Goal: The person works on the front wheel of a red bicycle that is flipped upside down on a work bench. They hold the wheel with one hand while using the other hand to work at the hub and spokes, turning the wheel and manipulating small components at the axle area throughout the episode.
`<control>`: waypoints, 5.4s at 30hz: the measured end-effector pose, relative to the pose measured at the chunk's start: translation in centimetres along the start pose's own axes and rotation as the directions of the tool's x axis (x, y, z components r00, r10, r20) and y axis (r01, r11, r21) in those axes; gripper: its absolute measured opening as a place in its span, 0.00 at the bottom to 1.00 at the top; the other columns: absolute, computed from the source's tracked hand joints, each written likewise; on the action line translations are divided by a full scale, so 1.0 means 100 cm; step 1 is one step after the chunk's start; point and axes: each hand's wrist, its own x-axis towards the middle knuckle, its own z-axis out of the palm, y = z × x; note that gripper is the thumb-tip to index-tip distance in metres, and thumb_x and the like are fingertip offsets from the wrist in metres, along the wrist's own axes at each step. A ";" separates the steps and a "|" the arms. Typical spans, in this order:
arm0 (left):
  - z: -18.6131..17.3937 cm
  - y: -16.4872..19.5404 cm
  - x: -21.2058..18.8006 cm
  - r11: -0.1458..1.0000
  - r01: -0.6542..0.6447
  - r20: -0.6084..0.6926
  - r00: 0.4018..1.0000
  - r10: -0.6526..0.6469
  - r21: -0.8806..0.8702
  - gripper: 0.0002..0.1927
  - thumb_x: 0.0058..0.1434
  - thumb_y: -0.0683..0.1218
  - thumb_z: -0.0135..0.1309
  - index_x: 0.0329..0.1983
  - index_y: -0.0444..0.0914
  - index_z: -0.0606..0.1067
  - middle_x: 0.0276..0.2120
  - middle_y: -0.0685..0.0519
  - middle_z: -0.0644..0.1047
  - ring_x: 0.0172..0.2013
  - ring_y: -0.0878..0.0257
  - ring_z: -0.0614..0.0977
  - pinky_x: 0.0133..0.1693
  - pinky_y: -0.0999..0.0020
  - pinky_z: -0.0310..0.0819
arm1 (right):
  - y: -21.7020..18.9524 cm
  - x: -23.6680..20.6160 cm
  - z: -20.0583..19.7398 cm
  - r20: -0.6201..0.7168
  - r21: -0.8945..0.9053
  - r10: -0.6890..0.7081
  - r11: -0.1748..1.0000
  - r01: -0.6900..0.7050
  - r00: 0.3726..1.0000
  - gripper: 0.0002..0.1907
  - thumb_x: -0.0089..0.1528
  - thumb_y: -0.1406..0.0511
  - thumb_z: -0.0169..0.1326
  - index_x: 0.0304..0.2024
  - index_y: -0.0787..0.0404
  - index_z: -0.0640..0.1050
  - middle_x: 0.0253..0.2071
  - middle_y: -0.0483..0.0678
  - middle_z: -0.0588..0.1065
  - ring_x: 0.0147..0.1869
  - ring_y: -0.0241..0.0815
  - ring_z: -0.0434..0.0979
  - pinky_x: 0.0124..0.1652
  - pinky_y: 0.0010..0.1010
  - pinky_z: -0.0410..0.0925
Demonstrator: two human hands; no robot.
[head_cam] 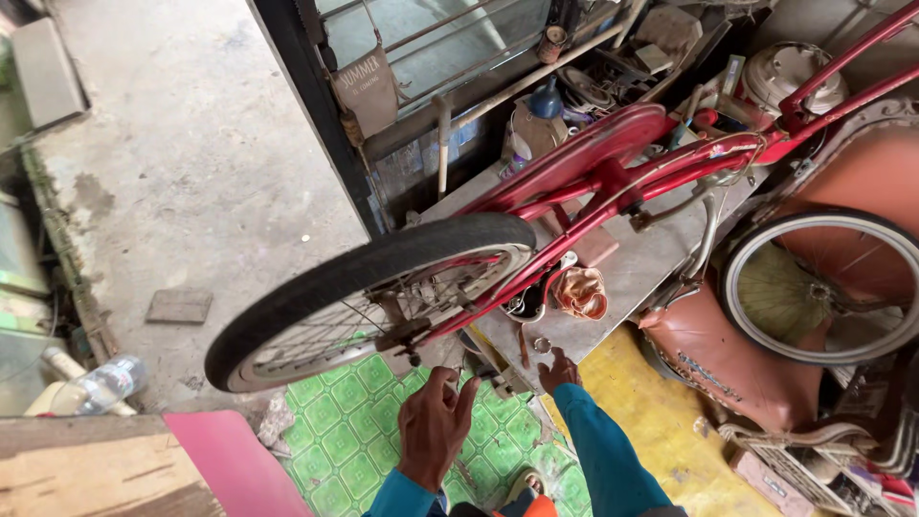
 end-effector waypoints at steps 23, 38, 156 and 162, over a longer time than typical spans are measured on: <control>0.006 0.004 0.051 0.943 -0.328 -0.089 0.939 0.331 0.046 0.08 0.66 0.49 0.58 0.42 0.41 0.78 0.24 0.45 0.78 0.24 0.48 0.80 0.24 0.56 0.72 | -0.033 0.069 0.000 0.014 0.257 -0.222 0.943 0.211 0.975 0.15 0.59 0.62 0.60 0.48 0.58 0.83 0.39 0.54 0.84 0.44 0.48 0.86 0.44 0.36 0.78; -0.003 0.045 0.076 0.946 0.060 0.012 0.998 -0.059 -0.319 0.17 0.64 0.45 0.60 0.52 0.31 0.77 0.16 0.50 0.75 0.16 0.66 0.72 0.18 0.67 0.63 | 0.030 0.094 -0.039 -0.139 0.067 0.242 0.970 -0.235 0.960 0.28 0.56 0.60 0.64 0.59 0.49 0.76 0.51 0.55 0.78 0.56 0.58 0.78 0.53 0.50 0.71; -0.232 -0.165 0.055 0.837 -0.468 -0.037 0.877 0.479 -0.284 0.15 0.57 0.47 0.70 0.36 0.34 0.76 0.24 0.51 0.76 0.24 0.66 0.73 0.28 0.67 0.68 | -0.218 -0.214 0.152 -0.512 0.609 -0.066 0.675 0.416 0.857 0.08 0.68 0.71 0.57 0.50 0.63 0.80 0.37 0.52 0.81 0.37 0.40 0.84 0.32 0.34 0.77; -0.238 -0.159 0.060 0.794 -0.533 0.004 0.830 0.558 -0.291 0.17 0.58 0.51 0.68 0.37 0.35 0.75 0.23 0.52 0.73 0.22 0.66 0.71 0.26 0.67 0.64 | -0.221 -0.209 0.151 -0.567 0.562 -0.075 0.692 0.453 0.820 0.07 0.68 0.70 0.57 0.49 0.60 0.80 0.39 0.51 0.80 0.38 0.40 0.84 0.34 0.35 0.75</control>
